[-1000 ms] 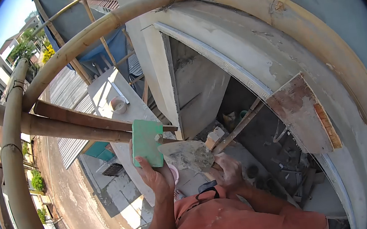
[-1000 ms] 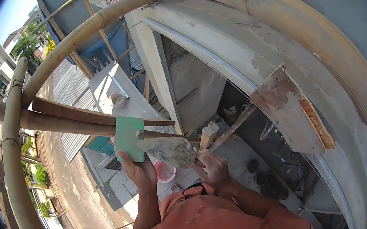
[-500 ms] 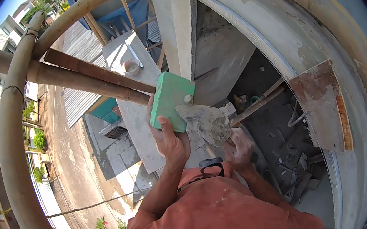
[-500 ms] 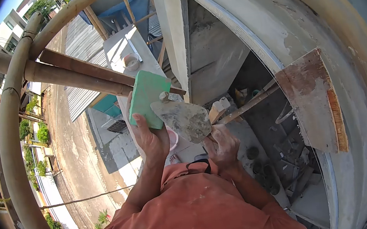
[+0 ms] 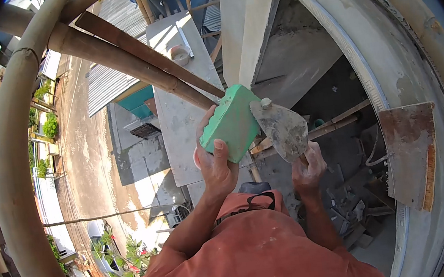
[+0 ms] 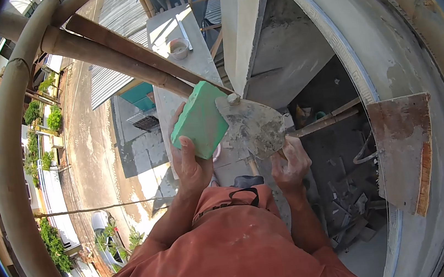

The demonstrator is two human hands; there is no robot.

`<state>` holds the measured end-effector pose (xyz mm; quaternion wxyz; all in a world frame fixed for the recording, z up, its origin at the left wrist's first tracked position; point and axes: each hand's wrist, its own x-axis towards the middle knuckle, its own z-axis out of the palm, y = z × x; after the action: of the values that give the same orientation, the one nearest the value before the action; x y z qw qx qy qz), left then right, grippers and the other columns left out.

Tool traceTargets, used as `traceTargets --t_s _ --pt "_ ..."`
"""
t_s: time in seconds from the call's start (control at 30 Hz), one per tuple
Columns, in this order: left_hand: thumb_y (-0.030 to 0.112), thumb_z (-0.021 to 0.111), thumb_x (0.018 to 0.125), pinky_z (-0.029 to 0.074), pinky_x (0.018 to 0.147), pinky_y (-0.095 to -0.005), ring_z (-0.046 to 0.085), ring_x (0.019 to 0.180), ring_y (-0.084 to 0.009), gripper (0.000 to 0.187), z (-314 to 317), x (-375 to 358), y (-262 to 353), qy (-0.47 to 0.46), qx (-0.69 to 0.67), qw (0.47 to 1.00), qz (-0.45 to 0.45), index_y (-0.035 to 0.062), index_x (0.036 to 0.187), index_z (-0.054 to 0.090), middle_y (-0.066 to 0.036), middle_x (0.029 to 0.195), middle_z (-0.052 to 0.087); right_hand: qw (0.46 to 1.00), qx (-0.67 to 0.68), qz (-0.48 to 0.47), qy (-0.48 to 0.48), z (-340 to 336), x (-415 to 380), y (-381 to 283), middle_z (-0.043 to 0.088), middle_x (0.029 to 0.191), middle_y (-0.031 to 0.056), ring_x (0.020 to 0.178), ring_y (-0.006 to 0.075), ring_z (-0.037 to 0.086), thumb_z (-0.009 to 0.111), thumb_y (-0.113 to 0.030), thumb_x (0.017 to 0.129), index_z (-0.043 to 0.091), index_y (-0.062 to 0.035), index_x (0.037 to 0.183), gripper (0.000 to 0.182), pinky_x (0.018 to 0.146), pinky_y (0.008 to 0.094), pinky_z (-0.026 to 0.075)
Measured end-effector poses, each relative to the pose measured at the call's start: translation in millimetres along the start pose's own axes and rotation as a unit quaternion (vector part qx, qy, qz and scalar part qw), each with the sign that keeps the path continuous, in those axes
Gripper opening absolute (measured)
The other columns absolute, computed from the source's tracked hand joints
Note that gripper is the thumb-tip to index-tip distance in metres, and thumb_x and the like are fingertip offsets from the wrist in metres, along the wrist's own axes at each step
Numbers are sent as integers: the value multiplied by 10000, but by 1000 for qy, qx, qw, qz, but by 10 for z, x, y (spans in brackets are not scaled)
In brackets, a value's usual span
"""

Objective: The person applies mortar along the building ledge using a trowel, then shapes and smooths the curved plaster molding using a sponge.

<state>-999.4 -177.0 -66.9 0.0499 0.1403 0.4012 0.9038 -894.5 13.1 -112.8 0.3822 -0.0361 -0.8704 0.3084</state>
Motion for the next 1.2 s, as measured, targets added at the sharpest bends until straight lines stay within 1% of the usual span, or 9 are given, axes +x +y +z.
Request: traceTargets --t_s 0.1,0.27,0.33,0.43,0.53,0.67,0.77,0.9,1.2 --pt "432 525 1029 407 1108 -402 439 1353 -252 710 -234 -29 -9 -8 -30 999 -18 -1 1518 247 -165 1475 403 1000 -28 14 2 21 47 45 652 979 152 820 355 674 735 5 789 640 -5 1082 309 682 392 541" --pt "402 501 1047 449 1067 -384 509 1292 -226 593 -746 -93 -37 179 -112 973 -92 12 1471 363 -127 1407 508 998 -13 55 -13 40 13 47 645 1003 162 842 367 671 721 1 817 630 -1 1099 296 704 413 540" --pt "423 514 1038 456 1062 -392 538 1262 -234 571 -951 -99 -63 201 -111 970 -82 27 1438 414 -124 1360 552 998 -11 52 -29 59 -32 103 617 1018 164 878 350 646 659 -9 874 585 6 1124 261 743 398 516" --pt "386 517 1041 398 1168 -454 515 1308 -306 565 -1244 -144 -63 291 -106 950 -42 -35 1405 418 -167 1390 528 997 -9 65 -37 98 -50 106 641 1003 168 879 381 662 720 -6 826 618 -2 1101 294 730 420 535" --pt "397 530 1036 438 1114 -422 540 1265 -262 557 -1578 -215 -118 323 -94 942 -21 -32 1377 434 -145 1359 545 996 -21 63 -66 156 -96 121 636 1020 175 880 391 657 736 -25 820 604 3 1129 337 741 426 533" --pt "380 528 1041 432 1125 -415 543 1263 -272 531 -1911 -345 -214 376 -95 921 -30 -22 1377 439 -148 1367 538 993 -34 86 -72 273 -239 194 629 1054 179 920 398 645 756 -48 808 592 10 1139 373 783 439 526" --pt "374 530 1042 436 1121 -416 548 1253 -276 520 -1975 -401 -271 394 -111 912 -32 -17 1375 443 -145 1360 542 987 -40 139 -66 338 -253 191 610 1054 189 978 413 618 774 -80 786 588 9 1109 383 818 457 502" --pt "373 558 1030 458 1092 -423 564 1228 -277 516 -1932 -397 -345 371 -120 920 -45 -10 1361 460 -141 1334 564 990 -52 124 -50 348 -104 133 594 1024 185 940 414 606 773 -63 749 587 0 1064 372 797 463 494" --pt "417 583 1011 500 1023 -402 618 1141 -257 539 -2023 -334 -471 362 -96 925 -63 -45 1282 527 -130 1242 623 991 -38 121 -34 437 -98 172 566 999 177 934 400 592 782 -75 758 583 0 1049 360 806 457 485"
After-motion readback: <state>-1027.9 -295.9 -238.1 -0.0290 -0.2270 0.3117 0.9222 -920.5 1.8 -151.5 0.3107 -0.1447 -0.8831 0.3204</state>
